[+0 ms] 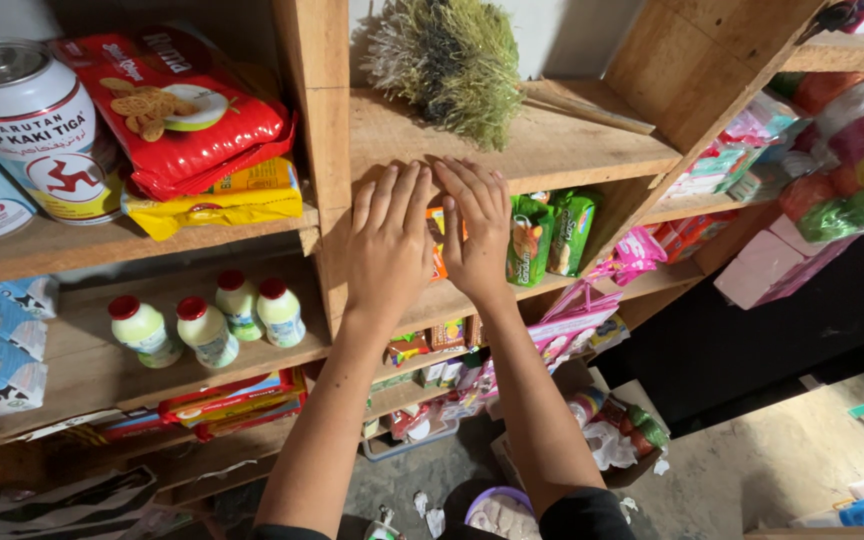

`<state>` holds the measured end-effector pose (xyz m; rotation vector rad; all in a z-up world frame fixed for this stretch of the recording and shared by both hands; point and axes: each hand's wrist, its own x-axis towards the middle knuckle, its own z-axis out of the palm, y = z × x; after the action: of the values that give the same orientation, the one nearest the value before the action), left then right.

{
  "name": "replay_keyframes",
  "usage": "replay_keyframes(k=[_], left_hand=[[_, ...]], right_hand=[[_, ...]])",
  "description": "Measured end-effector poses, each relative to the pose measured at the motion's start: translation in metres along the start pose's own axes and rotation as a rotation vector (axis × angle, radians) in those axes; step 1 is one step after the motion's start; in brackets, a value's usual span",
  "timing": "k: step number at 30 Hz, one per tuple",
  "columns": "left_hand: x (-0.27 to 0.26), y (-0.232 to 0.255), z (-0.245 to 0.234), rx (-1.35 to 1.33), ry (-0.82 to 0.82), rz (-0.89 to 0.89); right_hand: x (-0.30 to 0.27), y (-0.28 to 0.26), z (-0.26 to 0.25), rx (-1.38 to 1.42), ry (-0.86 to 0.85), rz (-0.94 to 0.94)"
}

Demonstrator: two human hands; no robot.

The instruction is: The person wipes a wooden shelf with a cloth and a broom, then picks up various packaged snacks and wipes each one individually before placing them back on the shelf.

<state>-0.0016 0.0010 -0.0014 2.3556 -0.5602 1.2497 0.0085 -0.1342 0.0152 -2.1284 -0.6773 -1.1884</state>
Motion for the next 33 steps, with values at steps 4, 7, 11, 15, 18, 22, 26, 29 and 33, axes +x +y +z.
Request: replay_keyframes(k=[4,7,11,15,18,22,26,29,33], left_hand=[[0.003,0.0,0.0,0.0,-0.009,0.002],[0.003,0.0,-0.008,0.013,-0.06,0.027],[-0.009,0.0,-0.033,0.042,-0.144,0.101],[-0.039,0.001,-0.06,-0.03,-0.201,0.106],[-0.058,0.003,-0.069,-0.085,-0.209,0.073],[-0.073,0.004,-0.083,-0.088,-0.236,0.05],[-0.078,0.003,-0.101,-0.12,-0.227,0.03],[-0.069,0.005,-0.104,-0.153,-0.161,0.075],[-0.079,0.007,-0.105,-0.198,-0.182,0.111]], right_hand=[[0.004,-0.001,-0.002,0.015,-0.007,-0.013],[0.0,0.009,-0.005,0.022,-0.046,-0.035],[0.006,0.056,-0.023,0.029,-0.123,-0.034],[0.039,0.142,-0.047,-0.155,-0.114,-0.061],[0.073,0.205,-0.056,-0.344,-0.169,0.036],[0.102,0.229,-0.059,-0.422,-0.338,0.043],[0.113,0.177,-0.054,-0.392,-0.333,-0.058],[0.115,0.117,-0.044,-0.399,-0.379,-0.204],[0.116,0.081,-0.103,-0.584,-0.62,-0.195]])
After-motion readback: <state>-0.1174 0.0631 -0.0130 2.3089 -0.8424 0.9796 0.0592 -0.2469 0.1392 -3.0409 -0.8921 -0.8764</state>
